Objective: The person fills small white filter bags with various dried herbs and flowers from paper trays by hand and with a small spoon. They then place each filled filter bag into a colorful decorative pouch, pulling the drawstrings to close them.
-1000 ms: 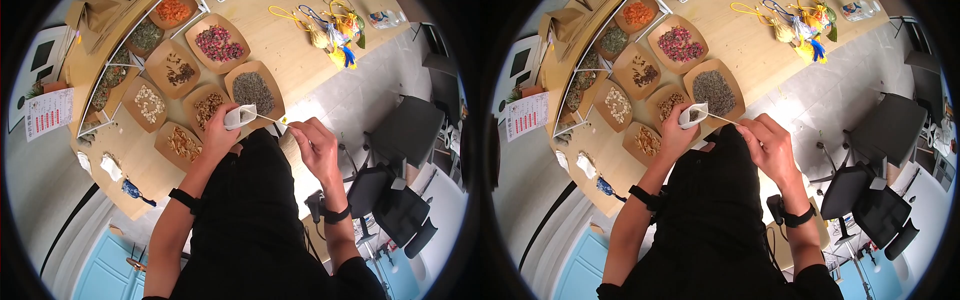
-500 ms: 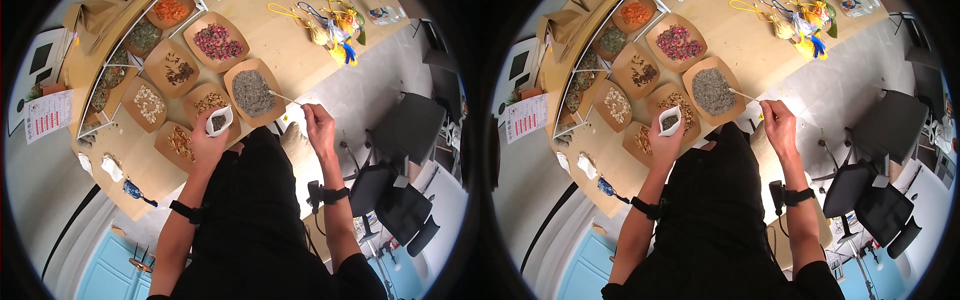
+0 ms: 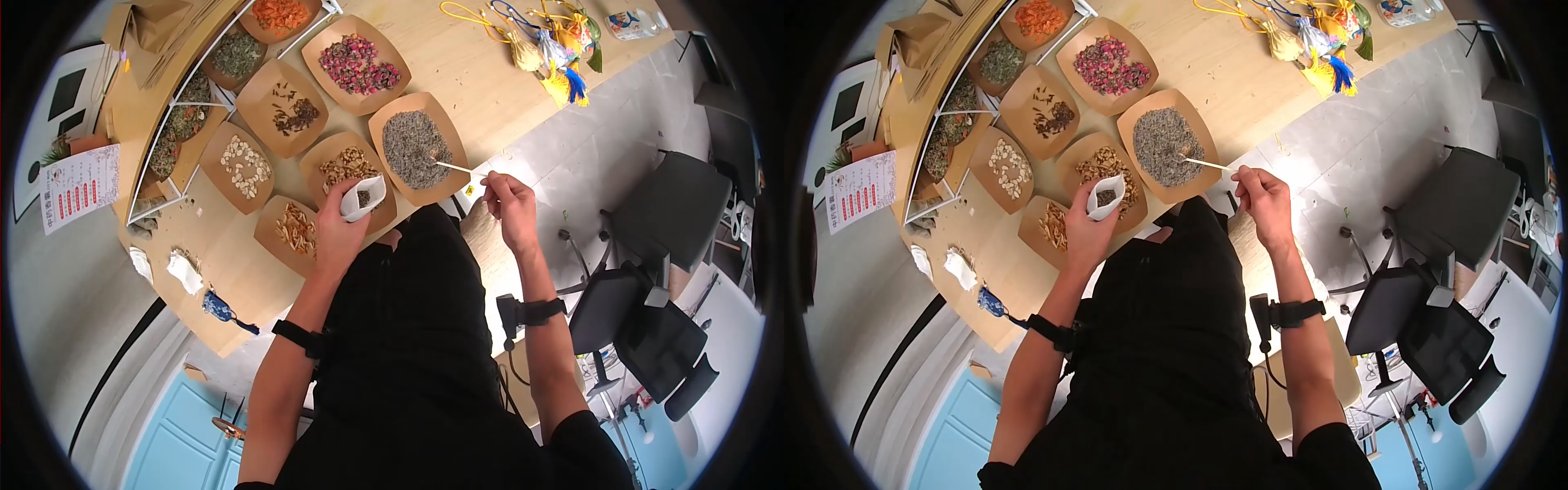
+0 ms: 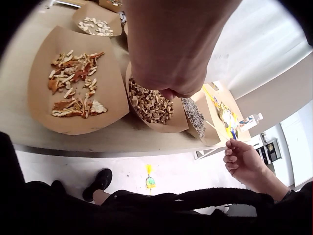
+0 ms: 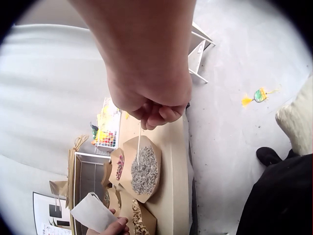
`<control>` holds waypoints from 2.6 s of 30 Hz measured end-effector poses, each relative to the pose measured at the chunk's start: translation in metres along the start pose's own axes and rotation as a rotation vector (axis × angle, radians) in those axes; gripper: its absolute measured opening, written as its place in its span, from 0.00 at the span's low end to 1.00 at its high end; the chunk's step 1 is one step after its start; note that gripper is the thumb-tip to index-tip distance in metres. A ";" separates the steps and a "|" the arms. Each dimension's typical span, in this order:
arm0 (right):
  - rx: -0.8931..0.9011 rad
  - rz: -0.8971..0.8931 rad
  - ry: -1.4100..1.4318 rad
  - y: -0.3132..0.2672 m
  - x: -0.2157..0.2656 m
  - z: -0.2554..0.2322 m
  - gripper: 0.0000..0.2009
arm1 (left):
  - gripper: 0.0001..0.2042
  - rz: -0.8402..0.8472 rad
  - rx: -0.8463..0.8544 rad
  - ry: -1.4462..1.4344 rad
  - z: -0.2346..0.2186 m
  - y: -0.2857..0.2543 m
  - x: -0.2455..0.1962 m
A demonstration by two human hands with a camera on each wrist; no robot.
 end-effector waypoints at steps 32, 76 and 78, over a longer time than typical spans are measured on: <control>-0.085 -0.529 -0.424 -0.060 0.070 -0.002 0.09 | 0.17 0.123 -0.004 -0.052 0.021 0.009 -0.014; 0.071 -0.359 -0.309 -0.064 0.083 0.015 0.08 | 0.18 0.197 0.028 -0.012 0.033 0.016 -0.016; 0.076 -0.559 -0.439 -0.070 0.090 0.023 0.06 | 0.18 0.202 0.019 -0.025 0.033 0.015 -0.018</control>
Point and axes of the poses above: each hand's wrist, its own y-axis towards the middle knuckle, its own z-axis out of the palm, x = y × z, the point moved 2 cm from there along y, towards the middle knuckle, and after that the axes turned 6 degrees about -x, right-handed, at the moved point
